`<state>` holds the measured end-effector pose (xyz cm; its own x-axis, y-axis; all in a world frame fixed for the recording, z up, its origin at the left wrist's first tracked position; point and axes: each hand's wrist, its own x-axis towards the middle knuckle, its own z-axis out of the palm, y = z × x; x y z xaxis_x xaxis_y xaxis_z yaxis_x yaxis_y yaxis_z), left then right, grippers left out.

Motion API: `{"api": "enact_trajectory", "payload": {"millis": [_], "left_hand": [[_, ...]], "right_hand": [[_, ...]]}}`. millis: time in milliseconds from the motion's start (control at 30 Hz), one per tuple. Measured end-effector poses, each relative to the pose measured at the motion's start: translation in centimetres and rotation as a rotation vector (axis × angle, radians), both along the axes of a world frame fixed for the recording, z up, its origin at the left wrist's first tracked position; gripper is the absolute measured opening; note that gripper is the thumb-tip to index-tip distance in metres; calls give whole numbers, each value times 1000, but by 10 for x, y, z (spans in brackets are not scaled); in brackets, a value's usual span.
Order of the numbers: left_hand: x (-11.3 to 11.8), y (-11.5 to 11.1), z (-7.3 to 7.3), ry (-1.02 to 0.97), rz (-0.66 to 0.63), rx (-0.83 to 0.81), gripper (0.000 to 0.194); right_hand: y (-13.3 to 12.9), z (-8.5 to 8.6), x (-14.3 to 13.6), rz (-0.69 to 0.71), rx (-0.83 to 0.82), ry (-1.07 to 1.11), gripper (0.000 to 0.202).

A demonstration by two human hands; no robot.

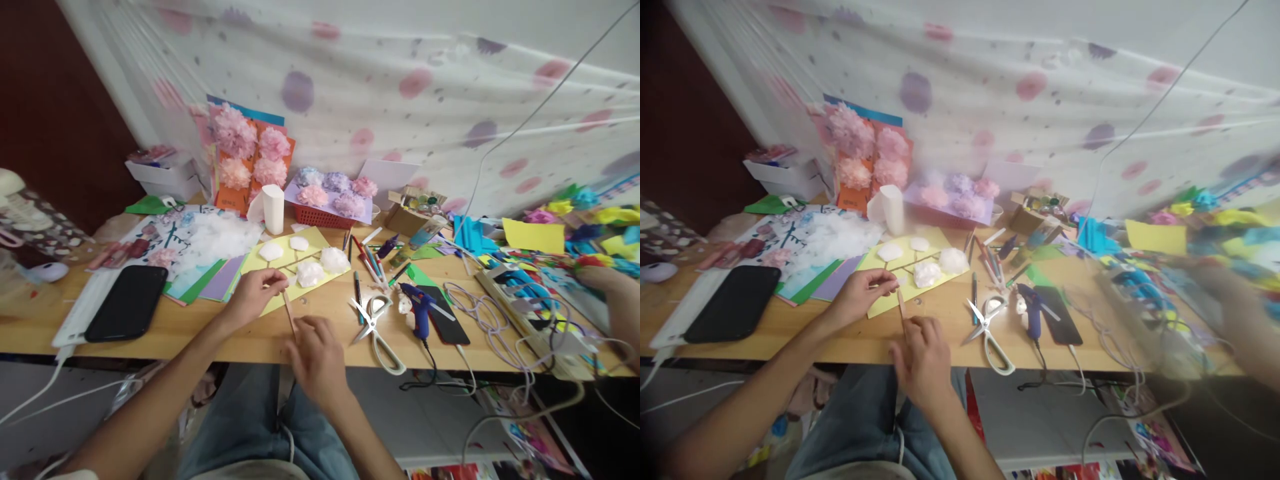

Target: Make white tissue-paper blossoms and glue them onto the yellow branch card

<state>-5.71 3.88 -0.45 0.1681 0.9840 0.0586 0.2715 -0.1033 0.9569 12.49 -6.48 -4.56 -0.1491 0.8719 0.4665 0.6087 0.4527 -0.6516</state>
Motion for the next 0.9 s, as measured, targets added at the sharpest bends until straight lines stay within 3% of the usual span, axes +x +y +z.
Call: {"api": "enact_trajectory", "payload": {"millis": [100,167,333,467,567,700,800,900], "left_hand": [[-6,15,7,106,4,62,19],[-6,22,13,164,-15,87,18],[2,33,19,247,-104,96,19],[14,42,15,266,-168,112,20],[22,49,11,275,-201,118,20],[30,59,8,265,-237,112,19],[36,64,5,209,-252,74,18],[41,65,3,140,-267,13,16]], "right_hand": [[-17,-14,4,151,85,-359,61],[-23,-23,10,184,160,-455,54],[-28,-33,29,299,283,-386,40],[-32,-26,38,303,320,-244,38],[-30,-4,47,76,393,-87,39],[-11,51,67,-305,333,-99,26],[10,87,74,-294,202,-162,27],[30,96,67,-188,93,-234,32]]}}
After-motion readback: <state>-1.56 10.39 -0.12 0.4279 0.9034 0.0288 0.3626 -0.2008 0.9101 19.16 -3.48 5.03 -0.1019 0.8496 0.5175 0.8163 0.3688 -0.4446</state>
